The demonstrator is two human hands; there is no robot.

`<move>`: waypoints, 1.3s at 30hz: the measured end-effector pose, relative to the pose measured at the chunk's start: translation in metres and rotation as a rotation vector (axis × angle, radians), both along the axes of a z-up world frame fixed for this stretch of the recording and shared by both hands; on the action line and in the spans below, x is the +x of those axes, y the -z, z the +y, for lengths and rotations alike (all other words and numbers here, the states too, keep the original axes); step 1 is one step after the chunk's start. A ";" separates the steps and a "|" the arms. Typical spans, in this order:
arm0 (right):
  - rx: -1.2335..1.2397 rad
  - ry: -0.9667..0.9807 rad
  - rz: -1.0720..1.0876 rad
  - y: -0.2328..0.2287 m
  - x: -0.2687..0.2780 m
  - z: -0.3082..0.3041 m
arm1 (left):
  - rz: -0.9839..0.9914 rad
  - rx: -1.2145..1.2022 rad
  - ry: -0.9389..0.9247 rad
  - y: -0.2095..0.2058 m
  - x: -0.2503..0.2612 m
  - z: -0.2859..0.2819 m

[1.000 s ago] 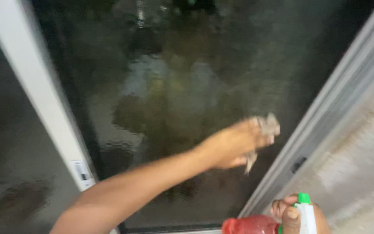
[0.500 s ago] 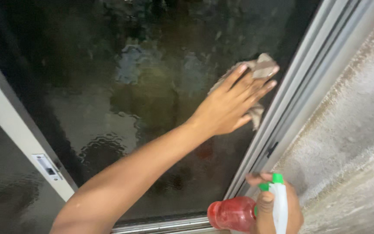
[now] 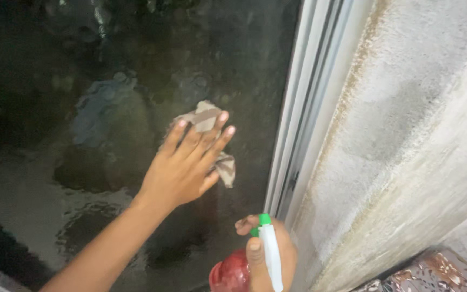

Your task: The person cleans a textured glass door using a cloth and a spray bottle. They repeatedly wipe the surface and spray liquid onto the glass to remove dirt and streaks.

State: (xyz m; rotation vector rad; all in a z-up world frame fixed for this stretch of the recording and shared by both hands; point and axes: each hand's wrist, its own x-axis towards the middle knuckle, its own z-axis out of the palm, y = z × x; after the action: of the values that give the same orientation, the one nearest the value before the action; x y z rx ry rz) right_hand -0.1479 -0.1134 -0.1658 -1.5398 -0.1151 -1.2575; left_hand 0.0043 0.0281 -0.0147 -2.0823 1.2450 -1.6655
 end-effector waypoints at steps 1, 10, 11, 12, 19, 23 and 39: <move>0.031 0.000 0.000 -0.003 0.003 0.003 | 0.002 0.000 0.009 -0.002 0.001 0.001; 0.164 -0.039 0.163 0.015 0.013 0.025 | 0.040 0.004 0.040 0.023 0.012 0.018; 0.143 -0.061 0.094 0.022 0.017 0.027 | 0.044 0.010 0.054 0.029 0.014 0.023; 0.125 -0.087 0.029 0.031 0.019 0.031 | 0.052 0.017 0.063 0.036 0.015 0.029; 0.037 -0.115 0.144 0.096 0.047 0.056 | 0.066 0.174 0.033 0.100 0.028 0.081; 0.187 -0.294 0.377 0.147 0.063 0.070 | 0.093 0.244 0.074 0.168 0.049 0.117; -0.463 -0.148 0.580 0.251 0.109 0.102 | 0.552 0.212 0.382 0.352 0.044 0.148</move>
State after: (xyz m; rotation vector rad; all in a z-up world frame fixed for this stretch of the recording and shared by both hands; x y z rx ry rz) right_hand -0.0388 -0.0110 -0.4168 -2.1963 -0.1449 -0.6503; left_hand 0.0482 0.1762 -0.3663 -2.3554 1.9905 -1.0181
